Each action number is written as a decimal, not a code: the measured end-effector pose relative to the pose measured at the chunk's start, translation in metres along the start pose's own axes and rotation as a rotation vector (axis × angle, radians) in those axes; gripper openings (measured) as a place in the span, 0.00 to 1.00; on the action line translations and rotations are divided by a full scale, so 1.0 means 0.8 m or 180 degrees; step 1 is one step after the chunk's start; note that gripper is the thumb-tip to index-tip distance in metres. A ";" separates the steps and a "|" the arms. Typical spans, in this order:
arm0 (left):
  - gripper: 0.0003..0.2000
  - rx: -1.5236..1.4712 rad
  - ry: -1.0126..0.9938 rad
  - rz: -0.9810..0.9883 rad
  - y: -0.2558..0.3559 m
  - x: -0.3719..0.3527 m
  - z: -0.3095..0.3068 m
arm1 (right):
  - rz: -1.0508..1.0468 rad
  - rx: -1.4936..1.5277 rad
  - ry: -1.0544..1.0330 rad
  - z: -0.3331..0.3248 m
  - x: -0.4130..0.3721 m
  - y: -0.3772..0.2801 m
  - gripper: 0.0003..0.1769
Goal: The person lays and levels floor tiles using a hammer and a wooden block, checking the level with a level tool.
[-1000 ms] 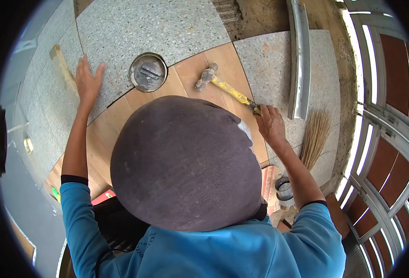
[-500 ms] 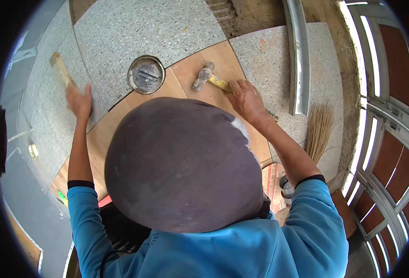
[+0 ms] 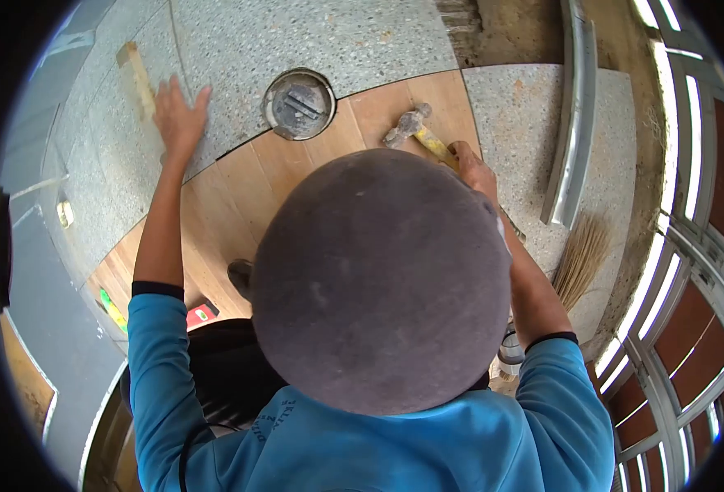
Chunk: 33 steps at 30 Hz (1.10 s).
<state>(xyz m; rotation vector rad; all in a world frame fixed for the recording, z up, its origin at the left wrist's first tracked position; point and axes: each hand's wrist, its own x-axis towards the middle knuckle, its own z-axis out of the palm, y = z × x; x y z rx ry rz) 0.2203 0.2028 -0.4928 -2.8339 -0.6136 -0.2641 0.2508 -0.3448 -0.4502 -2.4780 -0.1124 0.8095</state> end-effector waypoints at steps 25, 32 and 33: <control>0.44 -0.2805 -0.0475 -0.1574 0.139 0.048 -0.057 | -0.0300 0.1090 0.0102 0.045 0.038 0.076 0.20; 0.39 -0.4069 -0.0843 -0.1686 0.301 0.062 -0.075 | 0.0190 0.0792 0.0387 -0.007 0.001 0.015 0.19; 0.39 -0.4211 -0.0962 -0.1733 0.311 0.059 -0.078 | 0.0235 0.0842 0.0439 -0.008 -0.002 0.017 0.20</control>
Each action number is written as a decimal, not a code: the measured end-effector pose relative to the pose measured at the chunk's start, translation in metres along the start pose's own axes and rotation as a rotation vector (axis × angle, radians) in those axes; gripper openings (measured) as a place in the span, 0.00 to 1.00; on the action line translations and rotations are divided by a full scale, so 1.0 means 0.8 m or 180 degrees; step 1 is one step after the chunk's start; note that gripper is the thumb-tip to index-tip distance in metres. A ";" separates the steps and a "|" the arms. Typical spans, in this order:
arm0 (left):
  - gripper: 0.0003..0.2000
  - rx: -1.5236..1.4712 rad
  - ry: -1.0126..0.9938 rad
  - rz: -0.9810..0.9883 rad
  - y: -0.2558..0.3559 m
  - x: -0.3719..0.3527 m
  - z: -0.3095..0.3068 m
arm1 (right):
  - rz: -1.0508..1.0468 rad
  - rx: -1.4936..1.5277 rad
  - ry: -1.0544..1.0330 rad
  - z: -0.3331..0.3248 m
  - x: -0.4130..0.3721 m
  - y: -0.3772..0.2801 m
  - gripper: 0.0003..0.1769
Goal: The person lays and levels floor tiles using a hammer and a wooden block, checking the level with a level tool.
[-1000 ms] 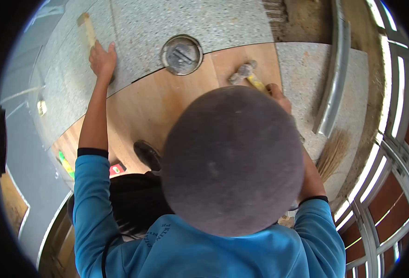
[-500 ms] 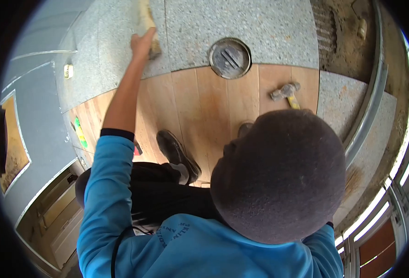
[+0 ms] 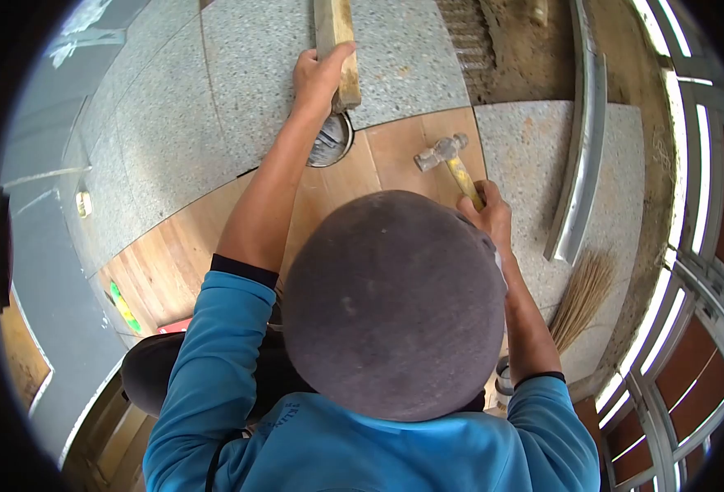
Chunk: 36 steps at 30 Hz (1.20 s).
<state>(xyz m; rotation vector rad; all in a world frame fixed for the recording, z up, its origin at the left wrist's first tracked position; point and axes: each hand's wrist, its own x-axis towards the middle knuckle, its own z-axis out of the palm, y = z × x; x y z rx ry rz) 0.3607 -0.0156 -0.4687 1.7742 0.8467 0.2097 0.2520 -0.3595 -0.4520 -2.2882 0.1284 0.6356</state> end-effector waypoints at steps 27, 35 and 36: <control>0.47 0.1808 -0.0708 0.0476 0.036 -0.009 0.087 | -0.0159 0.1094 -0.0161 -0.029 0.088 -0.079 0.18; 0.37 0.1548 -0.1819 -0.0152 0.055 -0.038 0.037 | -0.1912 -0.0235 0.0207 -0.035 0.165 -0.160 0.15; 0.36 0.1566 -0.1851 -0.0078 0.054 -0.042 0.037 | -0.2103 -0.0320 0.0255 -0.031 0.170 -0.164 0.15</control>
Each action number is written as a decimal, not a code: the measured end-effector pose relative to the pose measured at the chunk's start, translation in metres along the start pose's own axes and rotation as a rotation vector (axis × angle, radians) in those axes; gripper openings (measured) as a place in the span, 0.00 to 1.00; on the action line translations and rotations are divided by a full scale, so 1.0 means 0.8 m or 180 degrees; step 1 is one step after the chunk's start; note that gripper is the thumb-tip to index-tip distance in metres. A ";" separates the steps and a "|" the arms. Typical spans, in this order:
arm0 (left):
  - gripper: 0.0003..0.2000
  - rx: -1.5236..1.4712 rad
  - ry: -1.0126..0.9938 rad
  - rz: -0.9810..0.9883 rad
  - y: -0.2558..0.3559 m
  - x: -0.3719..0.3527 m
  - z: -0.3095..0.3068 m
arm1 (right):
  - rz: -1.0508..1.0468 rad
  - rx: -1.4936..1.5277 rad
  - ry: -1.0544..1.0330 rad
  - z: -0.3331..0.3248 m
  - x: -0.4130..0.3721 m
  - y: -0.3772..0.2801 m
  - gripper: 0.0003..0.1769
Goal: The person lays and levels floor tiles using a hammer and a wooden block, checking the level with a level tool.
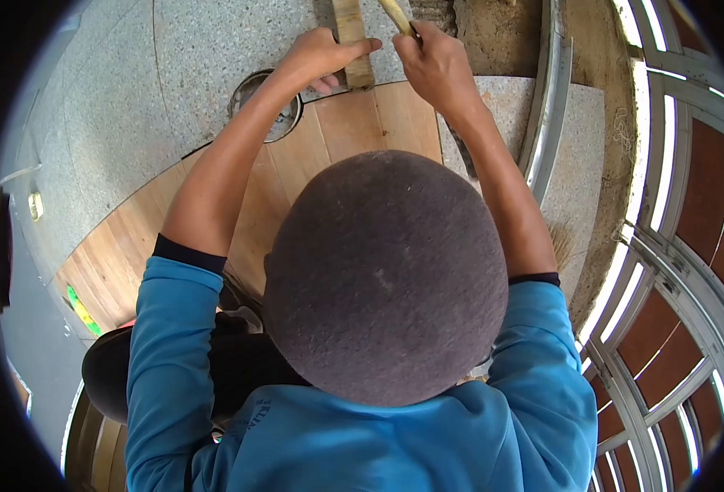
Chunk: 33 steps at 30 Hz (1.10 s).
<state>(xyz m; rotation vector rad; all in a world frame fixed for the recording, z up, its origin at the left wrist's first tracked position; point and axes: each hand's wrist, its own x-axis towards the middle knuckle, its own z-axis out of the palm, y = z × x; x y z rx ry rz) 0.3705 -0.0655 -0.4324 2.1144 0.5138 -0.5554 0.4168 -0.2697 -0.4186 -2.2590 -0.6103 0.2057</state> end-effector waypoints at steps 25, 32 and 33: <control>0.51 0.2175 0.0455 0.0453 -0.079 -0.017 -0.052 | -0.1624 -0.1215 -0.0227 0.044 0.030 0.041 0.10; 0.49 0.2015 0.0526 0.0523 -0.081 -0.021 -0.050 | -0.1024 -0.1282 -0.0181 0.050 0.028 0.021 0.15; 0.49 0.2013 0.0529 0.0523 -0.079 -0.022 -0.052 | -0.1267 -0.1343 -0.0211 0.048 0.031 0.024 0.16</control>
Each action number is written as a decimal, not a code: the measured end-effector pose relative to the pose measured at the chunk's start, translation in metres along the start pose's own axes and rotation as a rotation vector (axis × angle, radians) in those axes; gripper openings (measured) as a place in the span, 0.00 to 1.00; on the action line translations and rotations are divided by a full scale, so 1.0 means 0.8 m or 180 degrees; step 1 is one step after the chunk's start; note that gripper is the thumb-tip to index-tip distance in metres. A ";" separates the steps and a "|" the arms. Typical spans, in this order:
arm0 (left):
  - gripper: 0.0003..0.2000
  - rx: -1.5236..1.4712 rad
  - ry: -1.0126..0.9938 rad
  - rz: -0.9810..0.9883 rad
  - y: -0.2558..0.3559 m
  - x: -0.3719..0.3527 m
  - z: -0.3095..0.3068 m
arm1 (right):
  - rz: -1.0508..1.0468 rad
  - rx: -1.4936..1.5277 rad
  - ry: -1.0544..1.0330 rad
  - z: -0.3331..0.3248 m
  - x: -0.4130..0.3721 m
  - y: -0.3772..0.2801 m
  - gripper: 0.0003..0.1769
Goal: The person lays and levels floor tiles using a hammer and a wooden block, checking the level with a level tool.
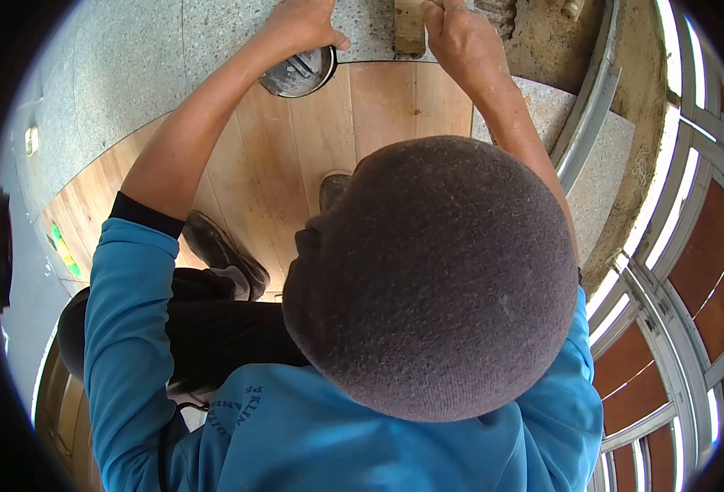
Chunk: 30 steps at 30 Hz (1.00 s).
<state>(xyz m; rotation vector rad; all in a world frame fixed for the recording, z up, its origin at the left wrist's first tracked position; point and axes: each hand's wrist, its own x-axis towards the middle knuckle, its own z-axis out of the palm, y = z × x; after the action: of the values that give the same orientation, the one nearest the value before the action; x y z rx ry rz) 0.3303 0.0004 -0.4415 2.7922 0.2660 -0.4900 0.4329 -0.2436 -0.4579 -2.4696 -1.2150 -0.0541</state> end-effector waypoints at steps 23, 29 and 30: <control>0.66 0.0184 -0.0244 0.0062 -0.004 -0.004 0.015 | 0.0457 0.0389 0.0043 -0.013 -0.009 -0.008 0.16; 0.66 0.0193 -0.0147 0.0136 -0.009 -0.005 0.020 | 0.0373 0.0360 0.0206 -0.015 -0.013 -0.007 0.16; 0.66 0.0204 -0.0143 0.0136 -0.010 -0.005 0.021 | 0.0543 0.0413 0.0208 -0.027 -0.015 -0.025 0.16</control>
<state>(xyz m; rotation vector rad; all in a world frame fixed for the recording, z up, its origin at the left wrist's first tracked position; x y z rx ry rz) 0.3197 0.0020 -0.4570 2.8384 0.1837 -0.5596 0.4132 -0.2492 -0.4341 -2.4277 -0.9467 -0.0092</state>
